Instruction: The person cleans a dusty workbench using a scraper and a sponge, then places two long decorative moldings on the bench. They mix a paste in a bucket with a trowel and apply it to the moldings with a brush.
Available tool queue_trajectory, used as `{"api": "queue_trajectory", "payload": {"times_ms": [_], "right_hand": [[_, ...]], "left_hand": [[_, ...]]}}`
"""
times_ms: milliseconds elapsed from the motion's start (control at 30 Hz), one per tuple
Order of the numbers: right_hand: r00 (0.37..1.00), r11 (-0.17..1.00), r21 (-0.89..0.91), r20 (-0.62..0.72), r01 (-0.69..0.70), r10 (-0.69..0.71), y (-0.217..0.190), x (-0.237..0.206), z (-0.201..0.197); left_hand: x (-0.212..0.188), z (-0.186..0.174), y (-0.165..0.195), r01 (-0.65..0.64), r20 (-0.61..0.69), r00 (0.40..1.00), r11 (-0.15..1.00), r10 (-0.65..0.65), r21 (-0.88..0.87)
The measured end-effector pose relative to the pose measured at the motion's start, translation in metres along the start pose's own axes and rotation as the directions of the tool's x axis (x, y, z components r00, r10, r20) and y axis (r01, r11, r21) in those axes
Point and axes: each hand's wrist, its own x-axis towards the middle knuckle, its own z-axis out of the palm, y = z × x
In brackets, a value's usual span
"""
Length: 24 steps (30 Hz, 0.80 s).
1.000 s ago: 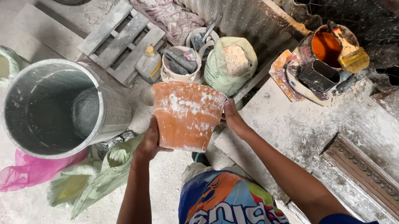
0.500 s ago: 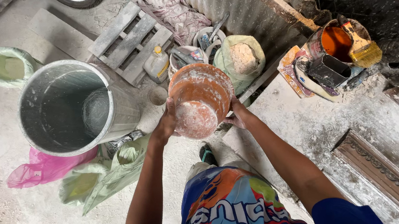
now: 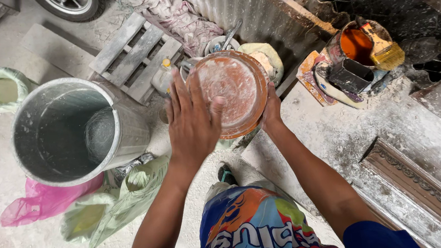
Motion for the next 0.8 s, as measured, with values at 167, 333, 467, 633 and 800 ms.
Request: {"api": "queue_trajectory", "payload": {"times_ms": [167, 333, 467, 633, 800], "right_hand": [[0.999, 0.998, 0.056, -0.047, -0.017, 0.019, 0.001, -0.009, 0.000], [0.999, 0.996, 0.091, -0.029, -0.020, 0.022, 0.006, -0.016, -0.012], [0.996, 1.000, 0.015, -0.090, 0.005, -0.004, -0.002, -0.011, -0.019], [0.992, 1.000, 0.025, -0.127, -0.018, 0.021, -0.008, 0.002, -0.016], [0.993, 0.994, -0.089, -0.103, 0.056, -0.065, 0.007, -0.006, -0.025]], "left_hand": [[-0.004, -0.012, 0.059, -0.247, -0.130, 0.957, 0.962, 0.261, 0.115], [0.025, 0.067, 0.045, -0.266, 0.194, 0.952, 0.954, 0.238, 0.138], [0.015, 0.039, 0.033, -0.351, 0.068, 0.936, 0.932, 0.346, 0.091], [0.024, 0.007, 0.050, -0.286, -0.100, 0.951, 0.955, 0.293, 0.076], [0.019, 0.093, 0.013, -0.203, 0.096, 0.976, 0.977, 0.196, 0.065]]}}
